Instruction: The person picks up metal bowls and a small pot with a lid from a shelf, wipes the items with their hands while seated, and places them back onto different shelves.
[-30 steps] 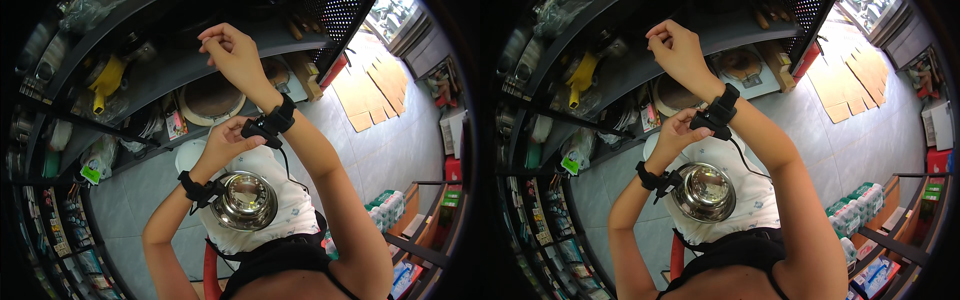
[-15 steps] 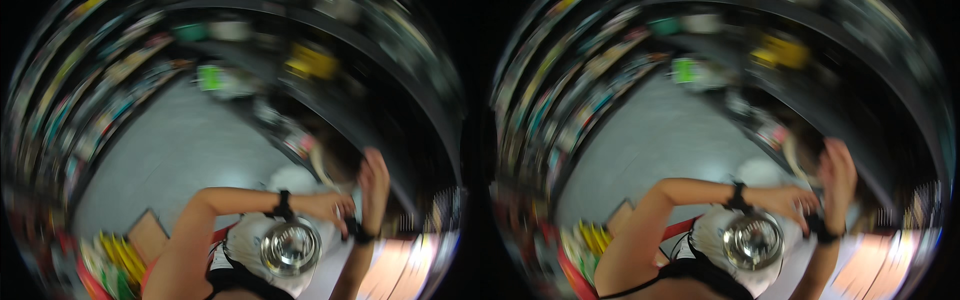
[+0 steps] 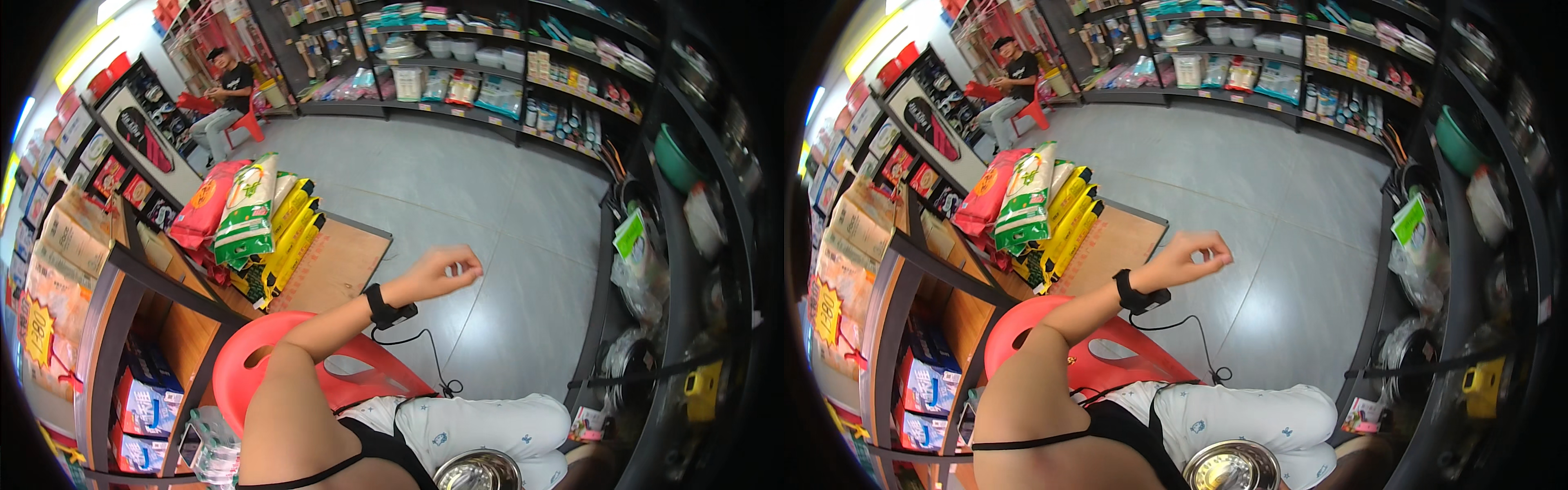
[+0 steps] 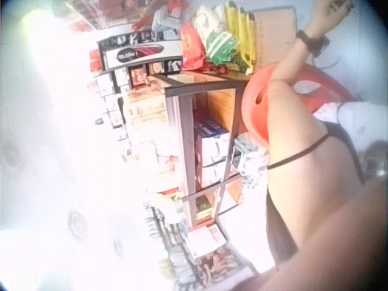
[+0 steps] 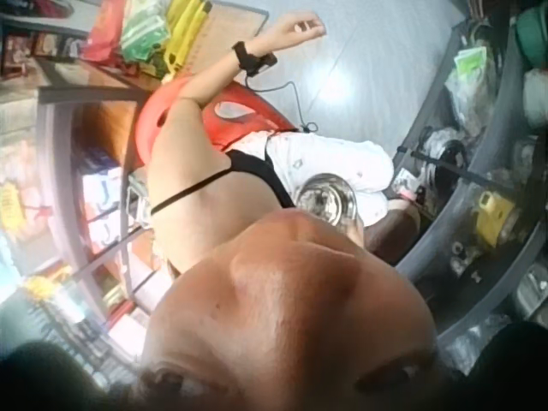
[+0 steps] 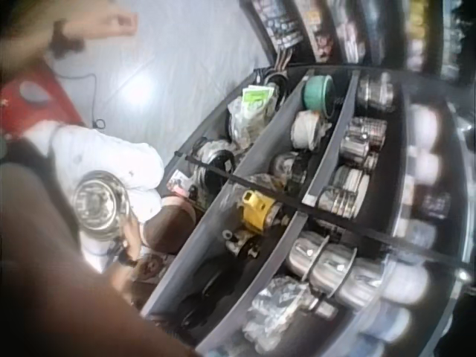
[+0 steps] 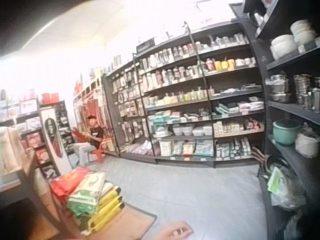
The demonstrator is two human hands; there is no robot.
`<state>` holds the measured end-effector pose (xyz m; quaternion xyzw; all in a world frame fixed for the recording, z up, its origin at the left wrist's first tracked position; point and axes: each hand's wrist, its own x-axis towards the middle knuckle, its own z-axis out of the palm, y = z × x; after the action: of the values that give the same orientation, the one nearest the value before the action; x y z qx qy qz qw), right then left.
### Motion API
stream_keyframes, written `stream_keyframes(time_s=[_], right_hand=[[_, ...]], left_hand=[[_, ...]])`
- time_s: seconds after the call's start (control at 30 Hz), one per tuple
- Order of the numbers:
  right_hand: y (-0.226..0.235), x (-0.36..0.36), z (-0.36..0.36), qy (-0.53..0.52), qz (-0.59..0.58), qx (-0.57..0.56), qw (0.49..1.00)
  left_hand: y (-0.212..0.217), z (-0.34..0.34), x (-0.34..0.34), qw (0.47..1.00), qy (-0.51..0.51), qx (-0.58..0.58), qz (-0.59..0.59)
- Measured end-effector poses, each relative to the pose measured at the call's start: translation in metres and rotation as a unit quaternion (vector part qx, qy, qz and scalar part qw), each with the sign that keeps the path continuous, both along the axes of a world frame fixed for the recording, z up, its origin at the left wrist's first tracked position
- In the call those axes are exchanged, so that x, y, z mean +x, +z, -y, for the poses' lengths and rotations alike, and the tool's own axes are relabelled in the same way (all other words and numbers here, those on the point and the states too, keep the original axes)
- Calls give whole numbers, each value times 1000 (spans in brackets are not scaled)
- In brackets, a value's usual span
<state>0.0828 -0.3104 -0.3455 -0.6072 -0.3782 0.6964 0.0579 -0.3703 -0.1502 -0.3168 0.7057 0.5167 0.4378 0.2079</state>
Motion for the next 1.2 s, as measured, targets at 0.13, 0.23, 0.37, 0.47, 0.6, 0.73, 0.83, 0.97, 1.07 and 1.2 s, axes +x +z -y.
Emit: stream_keyframes(time_s=[0.13,0.23,0.37,0.47,0.6,0.73,0.83,0.97,1.07,1.2], right_hand=[[-30,7,-44,-146,-6,-4,989],[-50,-52,-106,-170,-110,78,976],[-84,-123,-156,-130,-157,98,974],[-104,-184,-151,-124,-273,43,953],[-126,-191,-151,-129,-250,-7,960],[-114,-190,-146,-164,-248,29,954],[-117,-191,-145,-157,-246,16,956],[-103,-201,-141,-135,-239,20,961],[-98,-203,-135,-142,-260,16,955],[-98,-203,-134,-162,-272,0,949]], left_hand=[[-16,7,-33,994,66,-58,64],[-29,4,-47,986,79,-101,104],[-24,-8,-48,992,89,-58,66],[-53,-12,-39,993,13,-92,75],[-58,4,-6,965,-111,-201,-130],[-45,6,1,963,-143,-178,-144],[-63,7,3,969,-149,-142,-137],[-63,8,2,970,-147,-166,-98],[-52,10,4,968,-140,-204,-52],[-52,8,7,969,-154,-176,-77]])
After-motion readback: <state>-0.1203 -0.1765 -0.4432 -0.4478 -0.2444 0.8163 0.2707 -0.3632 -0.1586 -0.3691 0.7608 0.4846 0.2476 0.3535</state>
